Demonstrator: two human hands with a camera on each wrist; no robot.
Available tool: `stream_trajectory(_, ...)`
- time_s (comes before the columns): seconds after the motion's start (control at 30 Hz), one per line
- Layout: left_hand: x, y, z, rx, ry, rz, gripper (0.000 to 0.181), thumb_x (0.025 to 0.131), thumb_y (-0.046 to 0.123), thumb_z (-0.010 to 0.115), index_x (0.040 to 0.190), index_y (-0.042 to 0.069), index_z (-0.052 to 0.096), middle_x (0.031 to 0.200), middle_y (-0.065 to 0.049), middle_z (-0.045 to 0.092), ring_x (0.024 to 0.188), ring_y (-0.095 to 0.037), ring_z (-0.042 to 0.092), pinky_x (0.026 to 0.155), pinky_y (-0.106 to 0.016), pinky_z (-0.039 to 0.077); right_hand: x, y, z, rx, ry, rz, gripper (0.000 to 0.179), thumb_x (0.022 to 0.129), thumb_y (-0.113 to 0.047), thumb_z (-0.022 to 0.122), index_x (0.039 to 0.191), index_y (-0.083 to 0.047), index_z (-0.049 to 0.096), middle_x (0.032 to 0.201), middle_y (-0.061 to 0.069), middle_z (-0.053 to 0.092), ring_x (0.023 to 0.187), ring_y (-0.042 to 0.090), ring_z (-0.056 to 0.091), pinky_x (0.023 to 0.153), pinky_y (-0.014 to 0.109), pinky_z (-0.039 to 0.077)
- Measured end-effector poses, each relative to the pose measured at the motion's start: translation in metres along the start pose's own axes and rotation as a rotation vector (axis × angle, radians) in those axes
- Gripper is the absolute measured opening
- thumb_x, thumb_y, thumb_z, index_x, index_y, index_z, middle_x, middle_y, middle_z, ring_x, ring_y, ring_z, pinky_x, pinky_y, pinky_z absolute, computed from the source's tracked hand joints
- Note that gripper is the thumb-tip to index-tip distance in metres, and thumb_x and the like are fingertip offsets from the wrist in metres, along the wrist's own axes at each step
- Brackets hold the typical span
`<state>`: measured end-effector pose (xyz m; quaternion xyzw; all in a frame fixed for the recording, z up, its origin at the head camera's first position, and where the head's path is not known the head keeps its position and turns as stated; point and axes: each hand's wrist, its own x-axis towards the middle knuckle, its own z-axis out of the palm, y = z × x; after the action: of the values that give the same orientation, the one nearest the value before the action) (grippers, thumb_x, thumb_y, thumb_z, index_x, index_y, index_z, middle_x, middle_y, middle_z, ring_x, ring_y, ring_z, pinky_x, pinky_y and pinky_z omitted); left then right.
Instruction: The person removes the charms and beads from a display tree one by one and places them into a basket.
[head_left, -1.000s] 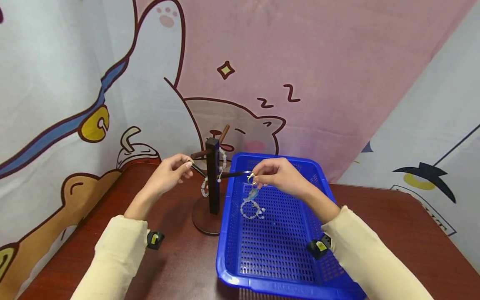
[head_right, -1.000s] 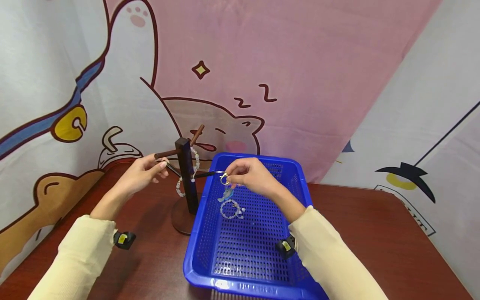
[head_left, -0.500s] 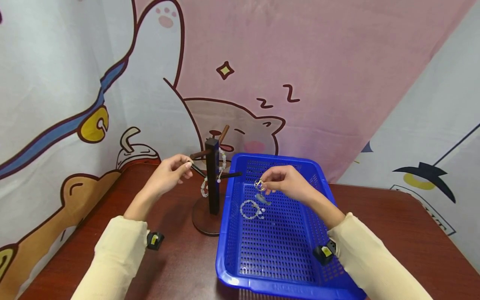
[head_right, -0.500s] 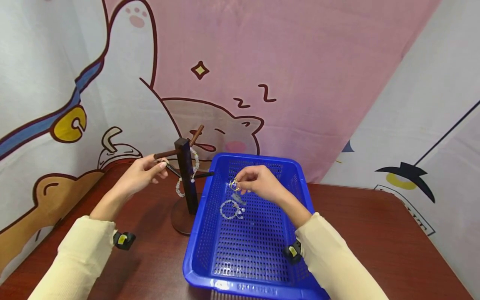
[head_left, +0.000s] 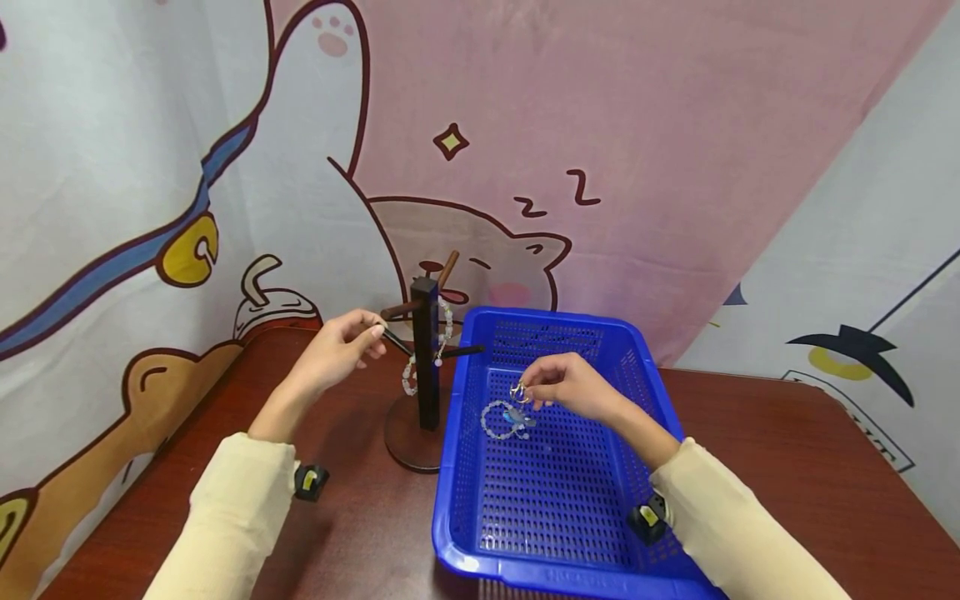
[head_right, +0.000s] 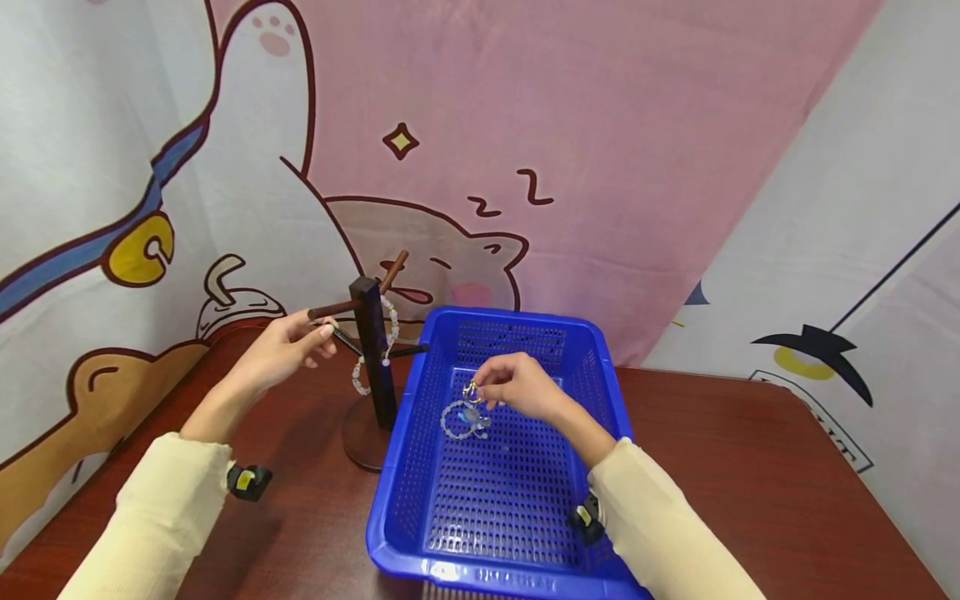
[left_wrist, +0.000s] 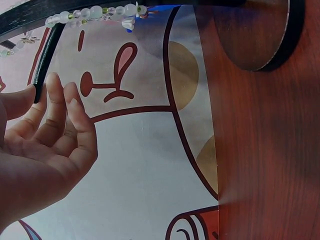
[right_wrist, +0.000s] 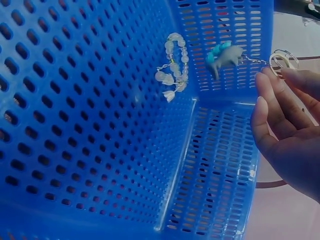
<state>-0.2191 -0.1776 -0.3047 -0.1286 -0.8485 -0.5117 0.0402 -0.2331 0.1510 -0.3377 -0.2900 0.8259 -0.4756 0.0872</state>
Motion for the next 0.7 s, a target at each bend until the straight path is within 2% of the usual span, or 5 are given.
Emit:
stream_trajectory(0.2, 0.001, -0.001, 0.0, 0.001, -0.006, -0.023, 0.02, 0.097, 0.014, 0.047, 0.107, -0.001, 0.054, 0.086, -0.021, 0.061, 0.072, -0.015, 0.058, 0.068, -0.039, 0.048, 0.0, 0.004, 0.001, 0.009, -0.011, 0.023, 0.011, 0.08, 0.006, 0.061, 0.09, 0.009, 0.063, 0.074, 0.019, 0.064, 0.063, 0.031, 0.062, 0.054, 0.024, 0.047)
stream_trajectory(0.43, 0.001, 0.001, -0.001, 0.008, -0.008, -0.035, 0.022, 0.097, 0.013, 0.046, 0.11, -0.002, 0.054, 0.085, -0.017, 0.062, 0.071, -0.013, 0.057, 0.066, -0.034, 0.047, -0.001, 0.0, -0.001, 0.019, -0.007, 0.034, 0.011, 0.08, 0.004, 0.063, 0.091, 0.006, 0.064, 0.077, 0.022, 0.064, 0.063, 0.023, 0.063, 0.056, 0.026, 0.049)
stream_trajectory(0.53, 0.001, 0.001, 0.0, 0.015, -0.008, -0.032, 0.021, 0.097, 0.014, 0.047, 0.109, -0.002, 0.054, 0.084, -0.015, 0.062, 0.071, -0.013, 0.058, 0.066, -0.033, 0.047, -0.001, -0.003, -0.002, 0.014, -0.003, 0.033, 0.011, 0.08, 0.003, 0.063, 0.091, 0.005, 0.064, 0.075, 0.018, 0.065, 0.064, 0.027, 0.063, 0.057, 0.031, 0.051)
stream_trajectory(0.7, 0.002, 0.001, -0.001, 0.021, -0.011, -0.038, 0.022, 0.097, 0.014, 0.046, 0.11, -0.002, 0.054, 0.085, -0.015, 0.062, 0.072, -0.014, 0.058, 0.066, -0.034, 0.047, 0.001, -0.013, -0.005, 0.019, -0.005, 0.028, 0.011, 0.081, 0.002, 0.062, 0.092, 0.005, 0.064, 0.075, 0.017, 0.065, 0.067, 0.034, 0.063, 0.057, 0.029, 0.05)
